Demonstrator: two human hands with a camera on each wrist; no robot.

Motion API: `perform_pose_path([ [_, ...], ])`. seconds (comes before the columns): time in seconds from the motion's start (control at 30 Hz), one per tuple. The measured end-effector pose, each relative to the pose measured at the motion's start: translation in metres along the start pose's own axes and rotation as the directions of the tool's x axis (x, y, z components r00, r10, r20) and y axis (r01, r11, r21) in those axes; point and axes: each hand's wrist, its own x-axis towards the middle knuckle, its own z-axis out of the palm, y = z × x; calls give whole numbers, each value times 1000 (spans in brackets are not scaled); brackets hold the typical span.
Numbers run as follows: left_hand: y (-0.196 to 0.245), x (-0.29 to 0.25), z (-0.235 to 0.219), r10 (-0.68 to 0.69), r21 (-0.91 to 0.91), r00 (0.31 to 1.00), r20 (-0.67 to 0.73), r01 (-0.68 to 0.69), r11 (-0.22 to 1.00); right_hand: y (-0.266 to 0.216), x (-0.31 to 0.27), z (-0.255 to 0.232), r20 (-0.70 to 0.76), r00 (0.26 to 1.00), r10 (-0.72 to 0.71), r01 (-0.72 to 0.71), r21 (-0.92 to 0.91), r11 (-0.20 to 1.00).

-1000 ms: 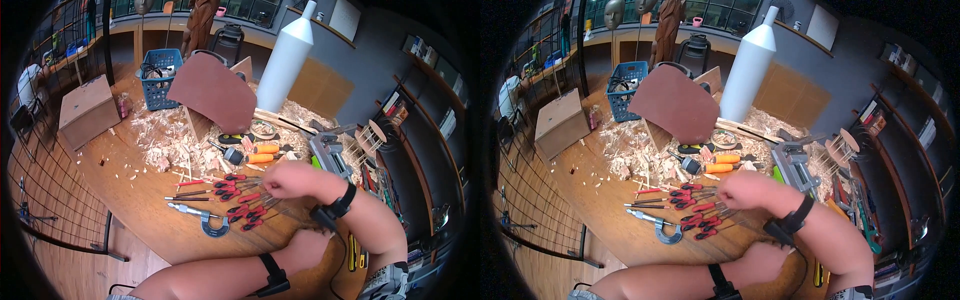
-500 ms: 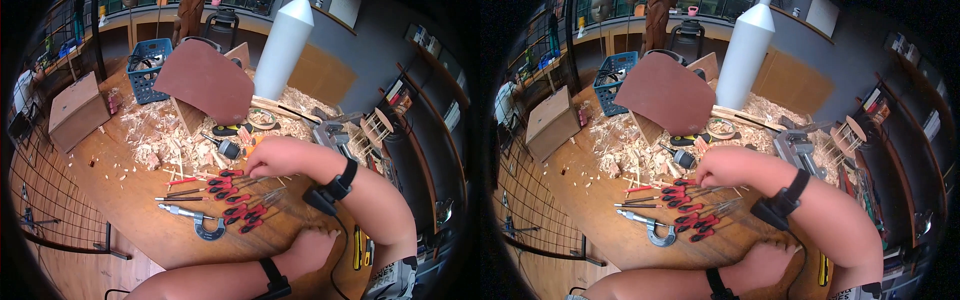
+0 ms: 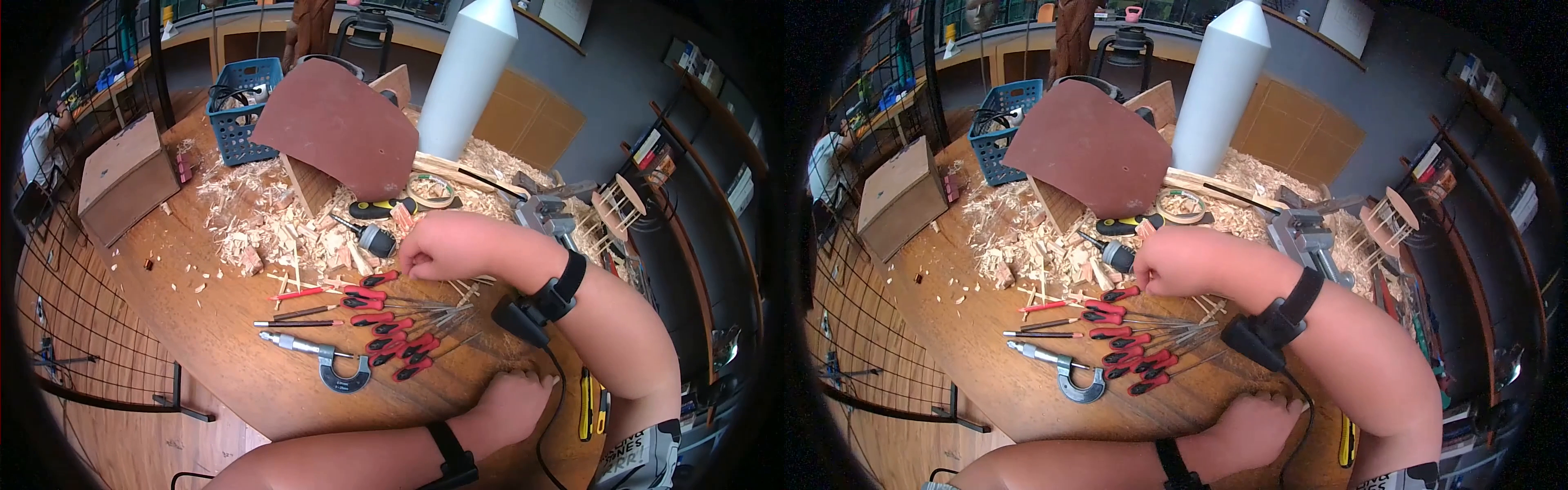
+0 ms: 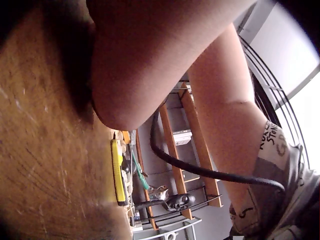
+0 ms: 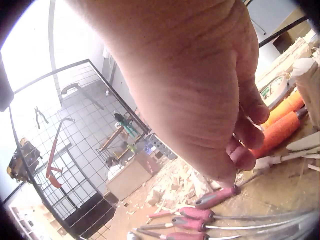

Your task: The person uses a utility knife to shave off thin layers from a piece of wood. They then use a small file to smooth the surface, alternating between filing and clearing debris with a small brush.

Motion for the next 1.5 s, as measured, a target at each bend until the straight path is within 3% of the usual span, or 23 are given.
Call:
perform_pose_path([
  [0.2,1,0,4,-6,12,1000,-17,7,1000,1,-4,9,110,993,49,-33,-143,989],
  [0.27,1,0,0,-23,4,1000,-16,23,1000,6,-15,0,375,895,241,-151,-252,956],
  [0.3,0,1,-2,-19,-1,1000,10,19,1000,9,-23,3,374,896,239,-148,-255,956],
  [0.37,0,2,0,-14,-7,999,34,14,1000,9,-40,15,192,971,143,-57,-396,916],
  [0.43,-1,2,4,-5,-30,1000,-8,5,1000,10,-46,22,203,964,174,-62,-462,885],
  [0.53,-1,1,6,-1,-43,1000,10,1,999,23,-52,30,121,990,71,-4,-488,873],
  [0.63,0,3,1,-22,-39,997,74,25,999,29,-55,25,85,988,131,-82,-432,898],
  [0.7,0,1,2,-23,-49,999,47,25,998,30,-58,16,-14,986,167,-167,-180,969],
  [0.8,0,2,1,-22,-57,1000,20,23,998,26,-60,12,-26,974,225,-226,-28,974],
  [0.9,-1,2,0,-18,-46,1000,26,19,999,19,-53,21,-99,937,336,-347,-147,926],
  [1.03,-1,2,-3,-30,-83,997,65,35,996,11,-49,14,-237,907,347,-376,-89,922],
  [1.1,0,2,-4,-32,-99,997,76,40,994,5,-48,5,-305,925,226,-237,0,971],
  [1.3,-2,1,-1,-13,-79,1000,-13,12,997,-14,-16,28,-186,979,76,-128,-280,951],
  [1.37,-3,0,5,-30,-72,1000,-3,30,997,-15,-6,32,-155,982,107,-148,-289,946],
  [1.47,-6,0,11,9,-106,995,-98,-20,994,-14,-1,34,-92,986,138,-161,-318,934],
  [1.5,-6,2,11,7,-102,999,-50,-13,995,-12,-4,33,-108,991,85,-104,-189,976],
])
